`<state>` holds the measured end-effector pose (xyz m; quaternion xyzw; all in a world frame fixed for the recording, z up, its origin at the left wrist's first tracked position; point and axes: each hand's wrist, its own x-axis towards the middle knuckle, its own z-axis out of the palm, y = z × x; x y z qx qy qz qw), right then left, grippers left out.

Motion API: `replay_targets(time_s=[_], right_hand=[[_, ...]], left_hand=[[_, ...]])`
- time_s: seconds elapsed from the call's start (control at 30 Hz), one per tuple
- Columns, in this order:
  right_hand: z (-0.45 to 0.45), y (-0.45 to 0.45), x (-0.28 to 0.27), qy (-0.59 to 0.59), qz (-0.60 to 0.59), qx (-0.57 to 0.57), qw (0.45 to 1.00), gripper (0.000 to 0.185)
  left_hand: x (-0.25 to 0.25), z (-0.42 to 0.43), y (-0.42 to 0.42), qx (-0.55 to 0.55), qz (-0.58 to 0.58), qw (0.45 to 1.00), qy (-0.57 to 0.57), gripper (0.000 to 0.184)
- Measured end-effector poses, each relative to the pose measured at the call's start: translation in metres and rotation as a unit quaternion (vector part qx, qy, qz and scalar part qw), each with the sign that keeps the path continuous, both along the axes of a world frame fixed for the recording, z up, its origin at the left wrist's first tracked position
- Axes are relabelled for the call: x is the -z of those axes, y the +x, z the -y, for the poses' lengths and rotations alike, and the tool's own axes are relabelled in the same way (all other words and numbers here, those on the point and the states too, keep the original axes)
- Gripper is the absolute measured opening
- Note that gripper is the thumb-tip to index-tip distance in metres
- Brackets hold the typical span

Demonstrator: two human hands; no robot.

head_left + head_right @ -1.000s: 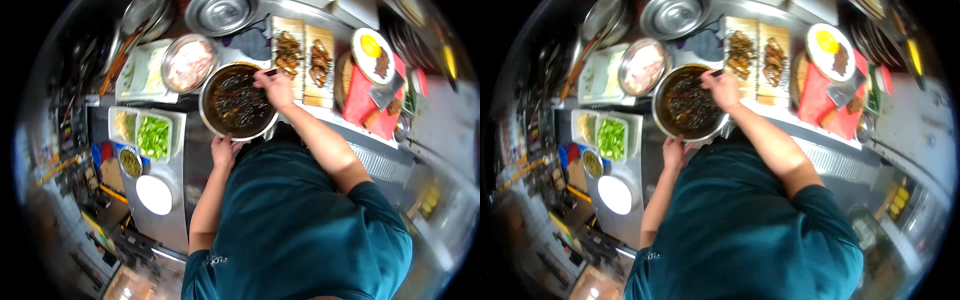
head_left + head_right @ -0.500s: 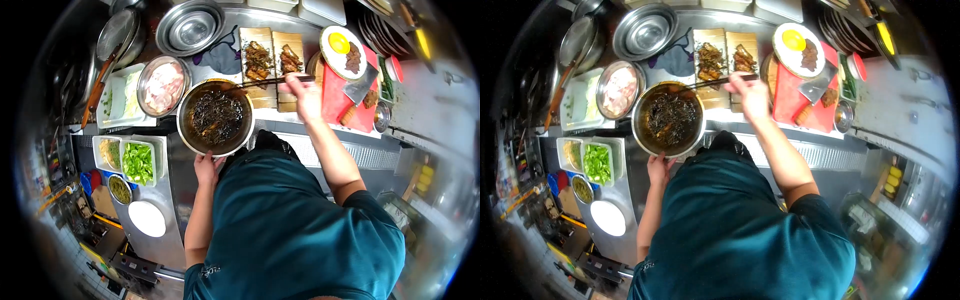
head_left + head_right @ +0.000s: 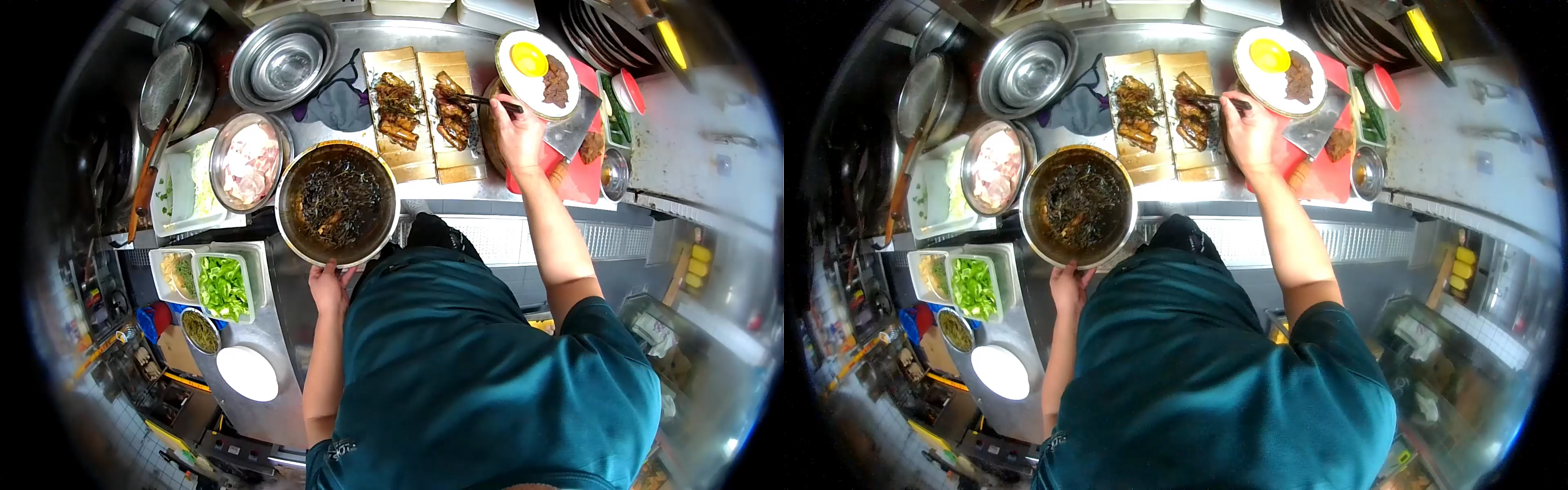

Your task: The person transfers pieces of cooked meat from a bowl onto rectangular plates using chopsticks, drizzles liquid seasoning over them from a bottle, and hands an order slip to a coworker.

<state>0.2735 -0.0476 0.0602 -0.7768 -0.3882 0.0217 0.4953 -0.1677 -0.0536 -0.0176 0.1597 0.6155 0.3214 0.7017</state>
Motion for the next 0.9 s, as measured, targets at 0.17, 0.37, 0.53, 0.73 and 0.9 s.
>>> replay_targets(time_s=[0.17,0.37,0.53,0.73,0.9], right_hand=[[0.004,-0.004,-0.005,-0.006,-0.014,0.0,1.0,0.015],[0.017,-0.044,-0.052,0.077,-0.246,-0.068,0.964,0.018],[0.024,-0.098,-0.011,-0.062,-0.319,-0.251,0.912,0.017],[0.013,-0.162,0.015,-0.113,-0.342,-0.341,0.869,0.018],[-0.01,-0.184,0.043,-0.151,-0.326,-0.348,0.866,0.015]], left_hand=[[0.0,0.0,-0.001,0.01,-0.006,1.0,0.008,0.017],[0.0,0.001,0.0,0.003,-0.006,1.0,0.017,0.016],[-0.007,-0.001,0.004,0.004,-0.034,0.999,-0.003,0.016],[-0.011,-0.003,0.006,0.001,-0.026,1.0,-0.001,0.017],[-0.014,-0.003,0.008,0.016,-0.017,1.0,0.004,0.015]])
